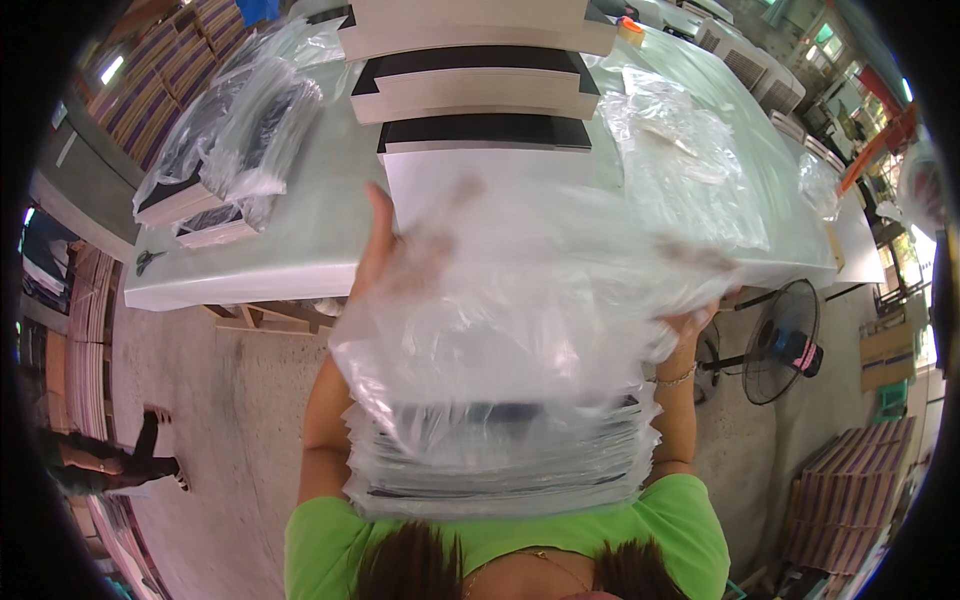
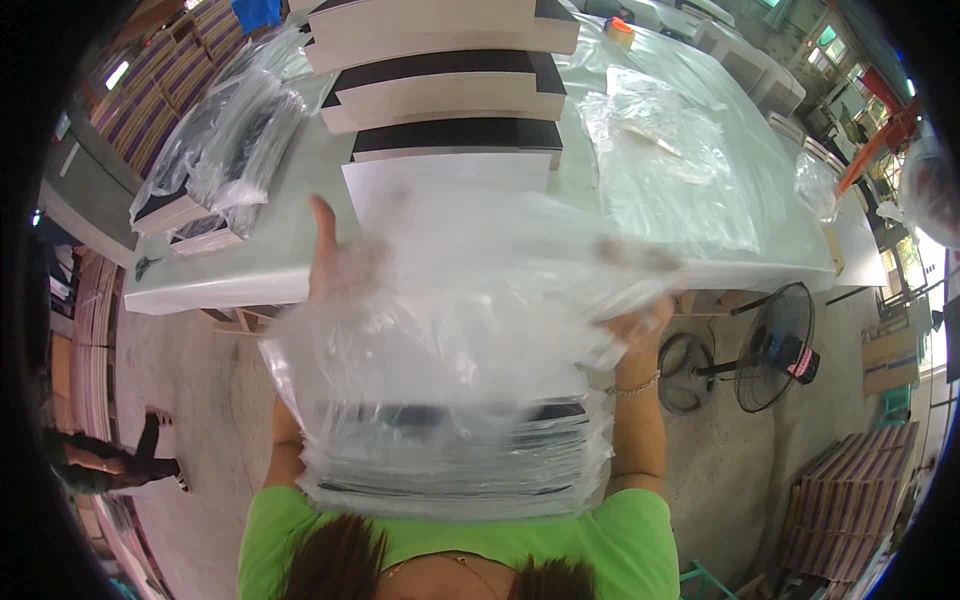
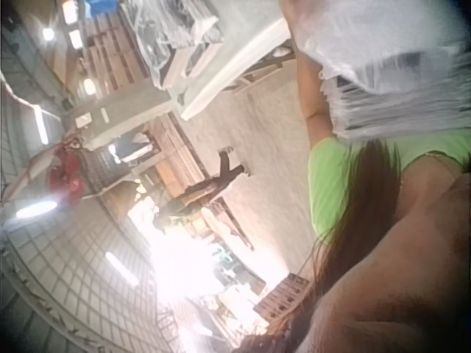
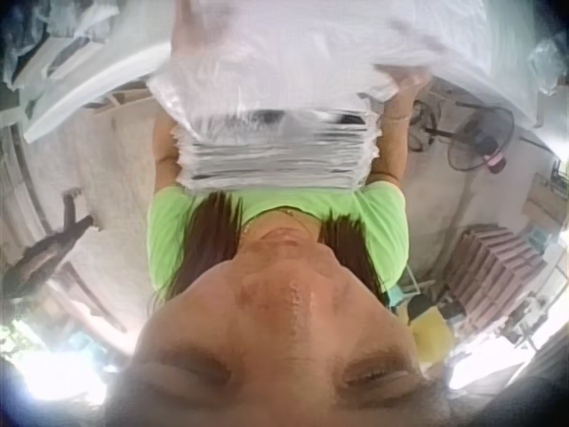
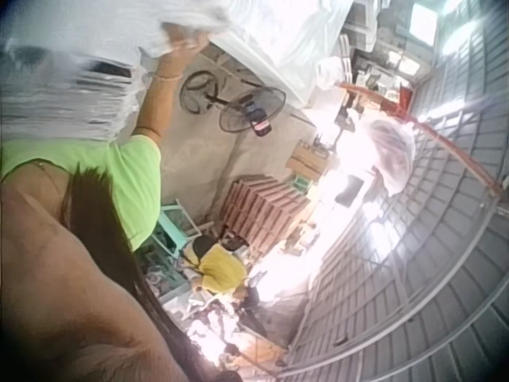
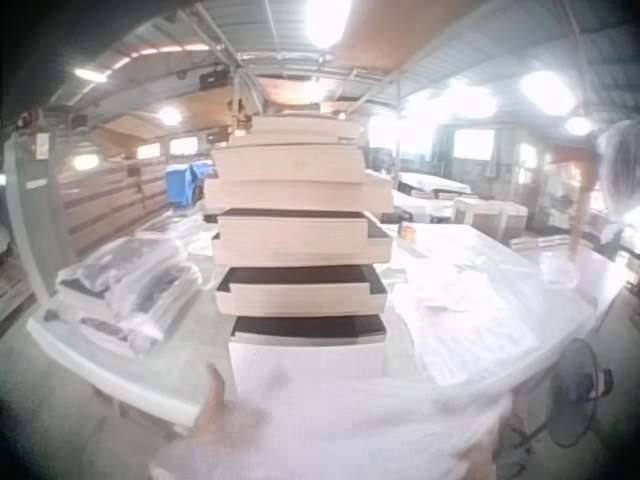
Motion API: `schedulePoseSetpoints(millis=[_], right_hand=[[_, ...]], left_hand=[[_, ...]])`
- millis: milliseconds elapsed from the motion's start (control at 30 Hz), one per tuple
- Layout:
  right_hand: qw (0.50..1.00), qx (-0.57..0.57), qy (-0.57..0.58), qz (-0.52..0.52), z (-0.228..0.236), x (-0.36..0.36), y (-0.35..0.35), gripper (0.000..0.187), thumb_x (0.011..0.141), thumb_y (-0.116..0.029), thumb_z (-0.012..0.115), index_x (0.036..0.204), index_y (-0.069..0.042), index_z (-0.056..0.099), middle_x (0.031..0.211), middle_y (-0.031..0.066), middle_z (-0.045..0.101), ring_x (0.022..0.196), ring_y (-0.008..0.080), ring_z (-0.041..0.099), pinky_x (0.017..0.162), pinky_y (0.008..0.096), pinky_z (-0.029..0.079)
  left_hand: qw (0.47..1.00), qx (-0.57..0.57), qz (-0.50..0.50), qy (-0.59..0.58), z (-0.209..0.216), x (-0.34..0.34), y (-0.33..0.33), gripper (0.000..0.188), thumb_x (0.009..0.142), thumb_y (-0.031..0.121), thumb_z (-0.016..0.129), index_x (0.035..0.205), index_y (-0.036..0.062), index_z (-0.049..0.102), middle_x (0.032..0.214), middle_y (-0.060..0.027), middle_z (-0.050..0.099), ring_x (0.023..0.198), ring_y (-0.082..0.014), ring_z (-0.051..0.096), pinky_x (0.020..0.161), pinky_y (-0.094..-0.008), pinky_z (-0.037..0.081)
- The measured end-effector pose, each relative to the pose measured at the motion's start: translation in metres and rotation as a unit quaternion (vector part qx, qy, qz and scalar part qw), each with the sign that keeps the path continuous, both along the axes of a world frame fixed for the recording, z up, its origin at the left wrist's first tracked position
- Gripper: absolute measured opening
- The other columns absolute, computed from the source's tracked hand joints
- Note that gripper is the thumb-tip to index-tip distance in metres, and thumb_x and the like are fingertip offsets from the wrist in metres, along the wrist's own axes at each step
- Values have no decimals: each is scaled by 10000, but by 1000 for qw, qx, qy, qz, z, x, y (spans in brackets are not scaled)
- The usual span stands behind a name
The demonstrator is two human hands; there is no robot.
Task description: The person wraps black rectangular items in clear plastic bags by hand and stacks them on a table.
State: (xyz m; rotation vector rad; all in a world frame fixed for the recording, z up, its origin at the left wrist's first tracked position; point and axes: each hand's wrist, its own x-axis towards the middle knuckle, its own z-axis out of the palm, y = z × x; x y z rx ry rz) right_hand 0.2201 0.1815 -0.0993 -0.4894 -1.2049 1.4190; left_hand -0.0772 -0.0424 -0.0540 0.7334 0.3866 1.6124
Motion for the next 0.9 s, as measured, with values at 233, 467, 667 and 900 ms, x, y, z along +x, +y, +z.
schedulePoseSetpoints(millis=[233,467,667,900], right_hand=[[930,-157,-120,310,22,8,-13,466,884,-282,540,1229,17,450,950,109,607,610,126,559,511,214,480],[911,-178,-13,371,22,23,-7,517,803,-206,631,1236,20,463,916,105,610,500,109,467,432,196,412],[937,-20,-172,303,24,7,-3,557,741,-126,688,1235,22,477,895,100,612,449,99,399,403,197,371],[825,-236,-6,513,16,13,5,479,699,-72,645,1153,10,518,898,88,608,674,158,538,546,254,413]], left_hand=[[991,111,66,-42,-38,-26,-6,411,923,421,429,1148,91,524,1095,-88,554,1032,-234,513,883,-433,432],[997,23,-65,-20,-9,-8,-8,405,925,392,448,1157,66,517,984,-102,600,891,-217,600,780,-379,509],[989,-21,86,115,-38,2,-19,436,931,370,429,1229,53,453,1084,-101,562,966,-223,576,841,-372,490],[954,110,106,-257,5,-1,-1,478,921,323,454,1305,48,381,1158,-67,536,1008,-207,564,879,-357,478]])
